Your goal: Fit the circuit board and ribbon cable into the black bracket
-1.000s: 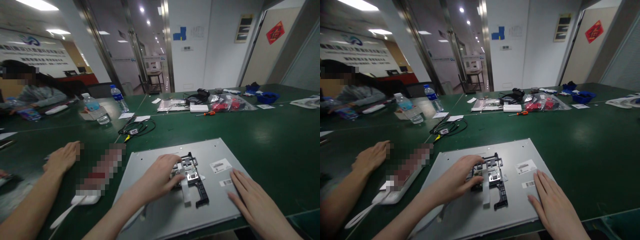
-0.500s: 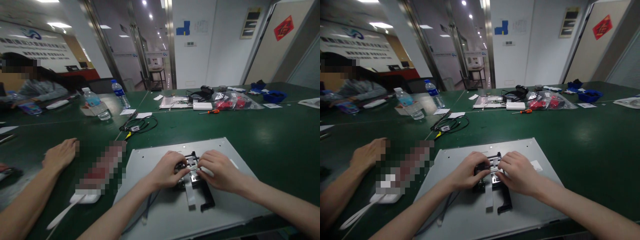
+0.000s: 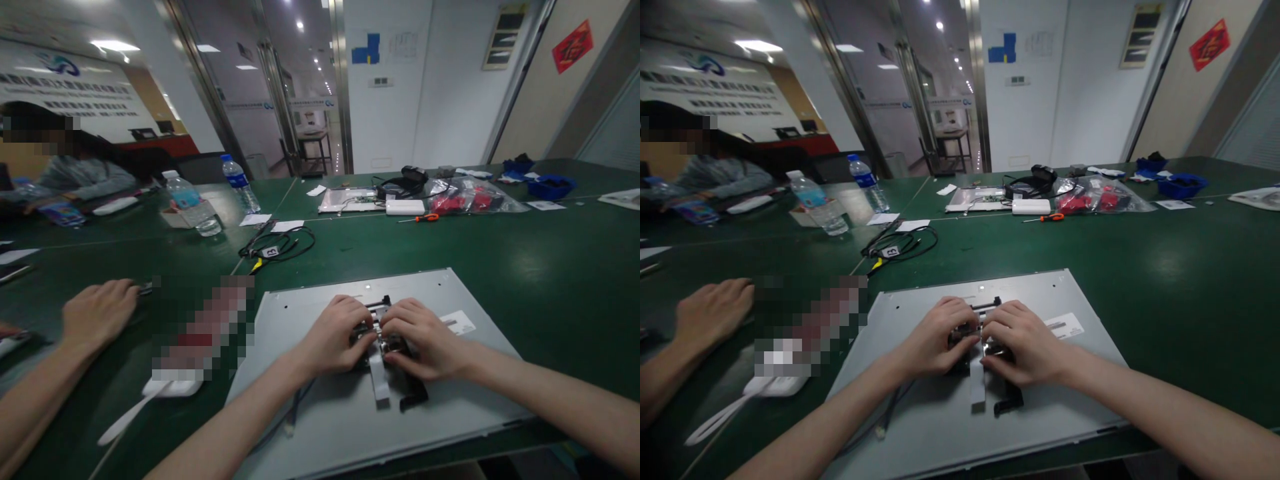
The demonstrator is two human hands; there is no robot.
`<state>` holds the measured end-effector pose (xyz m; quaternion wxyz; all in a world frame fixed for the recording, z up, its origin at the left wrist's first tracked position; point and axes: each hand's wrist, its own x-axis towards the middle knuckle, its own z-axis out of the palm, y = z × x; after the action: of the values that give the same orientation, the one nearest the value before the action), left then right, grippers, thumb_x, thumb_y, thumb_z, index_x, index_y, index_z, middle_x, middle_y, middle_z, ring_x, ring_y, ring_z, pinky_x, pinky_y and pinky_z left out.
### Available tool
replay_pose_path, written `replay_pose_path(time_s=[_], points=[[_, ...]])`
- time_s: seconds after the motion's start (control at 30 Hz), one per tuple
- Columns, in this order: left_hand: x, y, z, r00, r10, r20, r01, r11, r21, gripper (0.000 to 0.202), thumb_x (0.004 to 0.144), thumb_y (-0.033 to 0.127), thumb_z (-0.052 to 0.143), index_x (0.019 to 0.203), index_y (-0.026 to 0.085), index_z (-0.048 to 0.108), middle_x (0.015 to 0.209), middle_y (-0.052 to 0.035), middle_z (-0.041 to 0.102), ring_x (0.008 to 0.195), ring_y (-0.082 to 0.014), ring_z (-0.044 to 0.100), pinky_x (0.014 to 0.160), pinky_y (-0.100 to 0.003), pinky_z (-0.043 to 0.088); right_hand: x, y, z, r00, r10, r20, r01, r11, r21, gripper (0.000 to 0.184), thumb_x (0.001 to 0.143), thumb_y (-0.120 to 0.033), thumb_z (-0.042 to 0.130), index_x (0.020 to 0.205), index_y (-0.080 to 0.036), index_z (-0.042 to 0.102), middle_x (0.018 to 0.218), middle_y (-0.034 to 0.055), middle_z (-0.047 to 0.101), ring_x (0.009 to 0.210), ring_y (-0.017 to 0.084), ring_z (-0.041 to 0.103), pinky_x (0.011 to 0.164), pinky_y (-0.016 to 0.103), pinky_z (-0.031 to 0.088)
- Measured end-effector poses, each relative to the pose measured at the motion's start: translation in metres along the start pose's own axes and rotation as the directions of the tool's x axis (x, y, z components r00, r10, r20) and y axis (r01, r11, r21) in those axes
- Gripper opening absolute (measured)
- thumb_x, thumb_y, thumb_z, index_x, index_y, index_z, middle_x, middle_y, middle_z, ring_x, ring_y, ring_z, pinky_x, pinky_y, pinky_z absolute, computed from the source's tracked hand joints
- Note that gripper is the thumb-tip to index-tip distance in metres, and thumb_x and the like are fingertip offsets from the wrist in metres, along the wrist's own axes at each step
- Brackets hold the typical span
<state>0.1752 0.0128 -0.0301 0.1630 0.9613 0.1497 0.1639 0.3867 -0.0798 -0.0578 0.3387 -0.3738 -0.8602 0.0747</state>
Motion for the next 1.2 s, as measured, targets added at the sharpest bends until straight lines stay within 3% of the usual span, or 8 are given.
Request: replay_pose_path(time_s=[0.43, 0.77, 1.2], points=[[0.000, 0.001, 0.002, 0.999, 0.035, 0.001, -0.035, 0.998, 0.043, 0.010, 0.092, 0.021, 0.050, 0.086, 0.018, 0.058, 0.084, -0.0046, 0.062, 0.086, -0.0203, 0.058, 0.090, -0.041, 0.041, 0.002, -0.007, 0.006, 0.982, 0.191, -0.012, -0.189, 0.979, 0.074, 0.038, 0.076, -0.033, 0.069, 0.104, -0.021, 0.046, 0.106, 0.0092, 0.059, 0.096, 0.026, 0.053, 0.089, 0.045, 0.043], [0.002, 0.004, 0.005, 0.998, 0.027, -0.048, -0.026, 0.999, 0.027, 0.013, 0.092, 0.021, 0.048, 0.084, 0.018, 0.058, 0.081, -0.0040, 0.063, 0.083, -0.0197, 0.058, 0.088, -0.041, 0.042, 0.001, -0.006, 0.013, 0.982, 0.189, -0.011, -0.187, 0.977, 0.102, 0.051, 0.074, -0.029, 0.067, 0.119, -0.021, 0.043, 0.118, 0.0123, 0.057, 0.109, 0.029, 0.053, 0.097, 0.049, 0.042], [0.001, 0.004, 0.009, 1.000, -0.011, -0.027, 0.012, 0.999, 0.039, 0.007, 0.089, 0.021, 0.055, 0.084, 0.018, 0.057, 0.083, -0.0034, 0.064, 0.084, -0.0200, 0.059, 0.087, -0.040, 0.043, -0.002, -0.002, 0.019, 0.981, 0.195, 0.004, -0.194, 0.976, 0.097, 0.069, 0.075, -0.030, 0.070, 0.133, -0.020, 0.034, 0.131, 0.0155, 0.047, 0.123, 0.032, 0.044, 0.105, 0.054, 0.038]])
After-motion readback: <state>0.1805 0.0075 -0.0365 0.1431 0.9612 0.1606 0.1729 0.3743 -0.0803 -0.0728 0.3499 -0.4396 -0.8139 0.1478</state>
